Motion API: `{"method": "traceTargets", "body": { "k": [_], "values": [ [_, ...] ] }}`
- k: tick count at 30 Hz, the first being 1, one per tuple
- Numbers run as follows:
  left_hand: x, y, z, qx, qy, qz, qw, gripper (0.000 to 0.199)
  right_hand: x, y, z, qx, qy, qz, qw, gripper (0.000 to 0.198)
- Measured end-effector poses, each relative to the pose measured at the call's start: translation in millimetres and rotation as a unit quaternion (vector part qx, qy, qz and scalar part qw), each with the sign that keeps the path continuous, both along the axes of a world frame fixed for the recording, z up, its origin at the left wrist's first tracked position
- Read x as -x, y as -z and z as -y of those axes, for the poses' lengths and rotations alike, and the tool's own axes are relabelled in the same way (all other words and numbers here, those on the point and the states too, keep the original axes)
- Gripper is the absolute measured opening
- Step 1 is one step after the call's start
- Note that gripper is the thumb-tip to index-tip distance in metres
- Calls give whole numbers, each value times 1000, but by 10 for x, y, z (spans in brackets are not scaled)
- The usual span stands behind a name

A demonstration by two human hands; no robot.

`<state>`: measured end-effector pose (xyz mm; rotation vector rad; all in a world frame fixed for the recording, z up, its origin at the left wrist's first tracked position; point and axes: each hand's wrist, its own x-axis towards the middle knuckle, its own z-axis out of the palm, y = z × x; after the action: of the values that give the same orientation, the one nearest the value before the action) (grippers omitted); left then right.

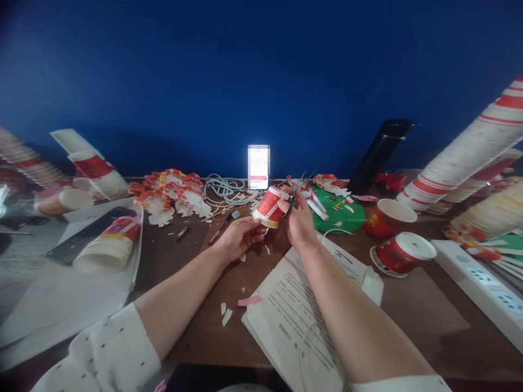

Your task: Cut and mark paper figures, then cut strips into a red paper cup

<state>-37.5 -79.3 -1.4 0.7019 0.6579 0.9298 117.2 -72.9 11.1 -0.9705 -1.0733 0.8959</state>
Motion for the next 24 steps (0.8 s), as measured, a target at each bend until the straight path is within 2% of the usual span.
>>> {"method": "traceTargets", "body": {
  "k": [7, 17, 24],
  "values": [
    [-4, -21, 22, -11, 8, -9, 1000, 9, 22, -29, 19, 0, 22, -11, 1000, 28],
    [-9, -46, 23, -23, 13, -27, 999, 14, 5, 45, -20, 9, 76, 68, 995, 34],
    [-9, -47, 26, -23, 5, -32, 999, 13, 19, 47, -26, -1, 75, -24, 997, 29]
  ]
}}
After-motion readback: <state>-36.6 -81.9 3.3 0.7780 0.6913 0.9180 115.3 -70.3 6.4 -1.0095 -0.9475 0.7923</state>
